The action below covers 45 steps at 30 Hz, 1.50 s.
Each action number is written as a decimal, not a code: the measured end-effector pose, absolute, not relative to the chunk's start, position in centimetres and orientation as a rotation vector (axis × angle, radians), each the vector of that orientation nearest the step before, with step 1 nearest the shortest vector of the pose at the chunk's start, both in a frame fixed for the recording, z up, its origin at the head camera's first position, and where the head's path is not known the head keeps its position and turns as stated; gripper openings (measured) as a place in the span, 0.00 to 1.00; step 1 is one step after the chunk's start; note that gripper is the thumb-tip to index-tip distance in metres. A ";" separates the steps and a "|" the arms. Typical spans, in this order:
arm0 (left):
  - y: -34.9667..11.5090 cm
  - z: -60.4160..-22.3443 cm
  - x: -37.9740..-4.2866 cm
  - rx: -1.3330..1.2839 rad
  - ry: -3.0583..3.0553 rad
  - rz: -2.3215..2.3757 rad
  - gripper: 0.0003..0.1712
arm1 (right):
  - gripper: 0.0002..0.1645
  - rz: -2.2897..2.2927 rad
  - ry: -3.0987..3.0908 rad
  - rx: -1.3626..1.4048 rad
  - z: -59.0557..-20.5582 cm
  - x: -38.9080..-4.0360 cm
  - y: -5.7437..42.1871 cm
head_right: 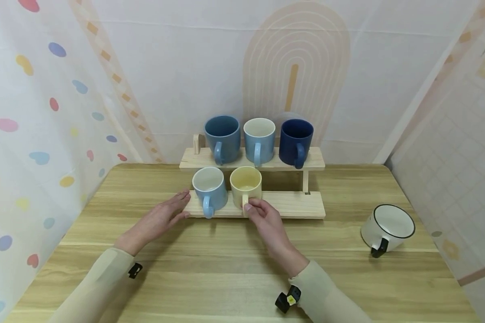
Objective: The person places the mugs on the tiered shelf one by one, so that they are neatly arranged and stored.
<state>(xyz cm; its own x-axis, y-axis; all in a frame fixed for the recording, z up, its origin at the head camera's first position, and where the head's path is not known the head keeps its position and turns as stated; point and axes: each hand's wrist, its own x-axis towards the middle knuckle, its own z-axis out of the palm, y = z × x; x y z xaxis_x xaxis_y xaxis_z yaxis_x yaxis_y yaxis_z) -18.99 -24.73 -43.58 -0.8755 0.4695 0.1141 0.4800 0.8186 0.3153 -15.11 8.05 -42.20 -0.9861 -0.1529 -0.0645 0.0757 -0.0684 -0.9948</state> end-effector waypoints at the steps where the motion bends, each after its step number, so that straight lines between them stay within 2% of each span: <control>1: -24.7 -43.6 -19.0 -0.772 -2.969 -0.527 0.35 | 0.24 -2.185 2.045 -0.090 -42.2 -15.0 8.2; 7: -24.8 -43.7 -19.2 -0.776 -2.975 -0.533 0.36 | 0.24 -2.065 2.268 -0.227 -42.1 -14.2 10.0; 19: -25.1 -43.8 -19.4 -0.783 -2.966 -0.513 0.36 | 0.20 -1.694 2.757 -0.424 -40.8 -12.5 15.2; 30: -25.1 -43.6 -19.3 -0.786 -2.960 -0.498 0.36 | 0.20 -1.445 3.023 -0.315 -38.1 -10.0 20.2; 40: -25.0 -43.8 -19.4 -0.801 -2.944 -0.496 0.36 | 0.18 -1.418 3.261 -0.139 -38.1 -8.5 24.9; 45: -24.9 -43.9 -19.4 -0.804 -2.933 -0.502 0.36 | 0.24 -1.404 3.258 -0.002 -38.3 -7.9 27.1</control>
<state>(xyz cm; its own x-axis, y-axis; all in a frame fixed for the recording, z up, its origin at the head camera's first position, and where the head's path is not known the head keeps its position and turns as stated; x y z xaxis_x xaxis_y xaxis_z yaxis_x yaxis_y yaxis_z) -19.41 -24.88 -43.90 -0.8622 0.4863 0.1417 0.5057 0.8111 0.2940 -7.92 27.06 -38.26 -0.9188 0.1551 0.3630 -0.1573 0.6995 -0.6971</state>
